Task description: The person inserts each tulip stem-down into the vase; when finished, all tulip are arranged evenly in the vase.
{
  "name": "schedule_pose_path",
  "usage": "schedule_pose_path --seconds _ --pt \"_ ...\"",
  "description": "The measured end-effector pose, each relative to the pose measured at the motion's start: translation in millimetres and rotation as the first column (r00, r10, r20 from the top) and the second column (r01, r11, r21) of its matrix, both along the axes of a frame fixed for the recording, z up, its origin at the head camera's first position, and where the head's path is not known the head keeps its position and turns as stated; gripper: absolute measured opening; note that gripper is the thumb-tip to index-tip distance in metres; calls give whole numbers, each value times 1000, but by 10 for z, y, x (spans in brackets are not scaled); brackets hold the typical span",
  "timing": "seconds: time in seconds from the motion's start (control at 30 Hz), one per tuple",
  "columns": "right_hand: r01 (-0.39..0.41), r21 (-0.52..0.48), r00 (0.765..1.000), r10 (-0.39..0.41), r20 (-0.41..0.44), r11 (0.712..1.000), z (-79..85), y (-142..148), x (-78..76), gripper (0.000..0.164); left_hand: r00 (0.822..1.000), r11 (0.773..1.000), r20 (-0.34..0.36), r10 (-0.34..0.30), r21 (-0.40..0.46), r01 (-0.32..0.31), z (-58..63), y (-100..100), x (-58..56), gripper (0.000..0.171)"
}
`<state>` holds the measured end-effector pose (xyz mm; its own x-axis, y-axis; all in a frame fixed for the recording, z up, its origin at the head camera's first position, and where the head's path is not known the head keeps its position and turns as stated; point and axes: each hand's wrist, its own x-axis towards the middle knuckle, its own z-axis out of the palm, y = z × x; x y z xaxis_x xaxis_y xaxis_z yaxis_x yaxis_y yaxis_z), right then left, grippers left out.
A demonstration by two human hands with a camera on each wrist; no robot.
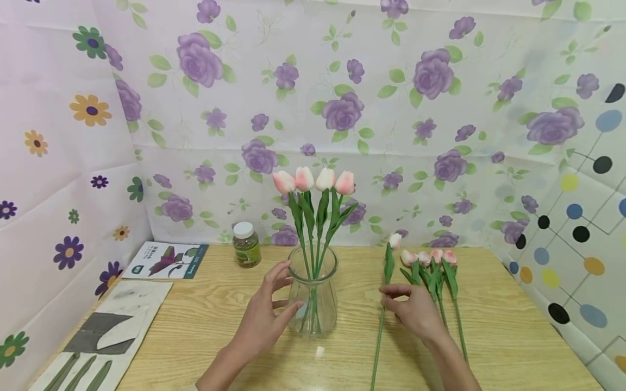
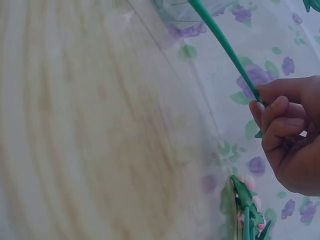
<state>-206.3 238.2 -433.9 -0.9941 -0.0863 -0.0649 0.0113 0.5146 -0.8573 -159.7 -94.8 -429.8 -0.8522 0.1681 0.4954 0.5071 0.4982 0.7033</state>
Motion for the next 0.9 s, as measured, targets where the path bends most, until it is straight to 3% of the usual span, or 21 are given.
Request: schedule_pose_path --seconds 0.2,0.43,0.9 --pt "23 -67 1000 -23 -3 997 37 -28 5 41 1000 1000 4 -3 -5 3 -4 3 -11 84" --pt "86 -218 996 -82 31 972 179 -97 -10 45 1000 1000 9 -2 -8 2 8 -1 -9 86" --pt "127 -317 990 -141 -22 940 338 -171 -34 47 1000 1000 8 -5 2 5 1 0 -7 88"
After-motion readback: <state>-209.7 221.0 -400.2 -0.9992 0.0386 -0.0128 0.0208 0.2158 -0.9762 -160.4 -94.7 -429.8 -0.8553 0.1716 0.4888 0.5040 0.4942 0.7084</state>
